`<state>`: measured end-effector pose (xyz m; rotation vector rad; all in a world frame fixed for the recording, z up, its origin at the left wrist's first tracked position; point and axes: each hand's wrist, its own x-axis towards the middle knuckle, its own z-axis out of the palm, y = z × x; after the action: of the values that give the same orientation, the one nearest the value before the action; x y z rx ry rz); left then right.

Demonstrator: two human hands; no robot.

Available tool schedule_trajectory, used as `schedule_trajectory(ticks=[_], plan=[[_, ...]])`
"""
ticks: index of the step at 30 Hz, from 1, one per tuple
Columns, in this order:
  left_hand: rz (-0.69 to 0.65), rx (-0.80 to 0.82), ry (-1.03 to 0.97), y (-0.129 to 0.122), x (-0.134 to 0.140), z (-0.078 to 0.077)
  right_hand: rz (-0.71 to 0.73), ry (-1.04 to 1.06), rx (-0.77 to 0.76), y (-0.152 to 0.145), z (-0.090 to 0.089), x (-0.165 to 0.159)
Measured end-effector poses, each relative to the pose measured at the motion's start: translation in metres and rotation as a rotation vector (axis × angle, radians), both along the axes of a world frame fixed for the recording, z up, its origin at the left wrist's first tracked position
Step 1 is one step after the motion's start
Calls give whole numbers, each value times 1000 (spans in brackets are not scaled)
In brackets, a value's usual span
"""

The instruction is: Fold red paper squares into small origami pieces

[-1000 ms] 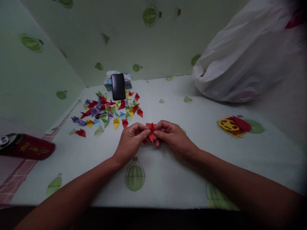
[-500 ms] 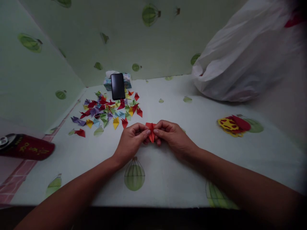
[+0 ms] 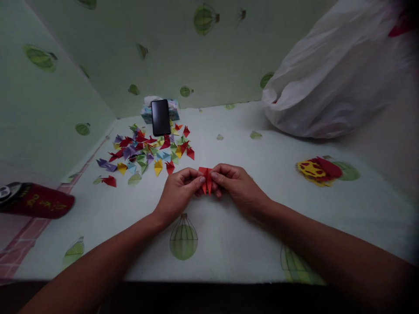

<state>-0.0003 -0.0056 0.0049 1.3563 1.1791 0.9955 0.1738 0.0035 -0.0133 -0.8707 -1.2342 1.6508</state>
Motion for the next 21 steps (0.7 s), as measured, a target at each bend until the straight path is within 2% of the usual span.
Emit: schedule_trajectory(ticks=[12,21], plan=[[23,-10,-5,-1,1,0,-3,-40,28,-1,0,0],[20,-19,4,-2,2,0,-29,-158,100,1,3,1]])
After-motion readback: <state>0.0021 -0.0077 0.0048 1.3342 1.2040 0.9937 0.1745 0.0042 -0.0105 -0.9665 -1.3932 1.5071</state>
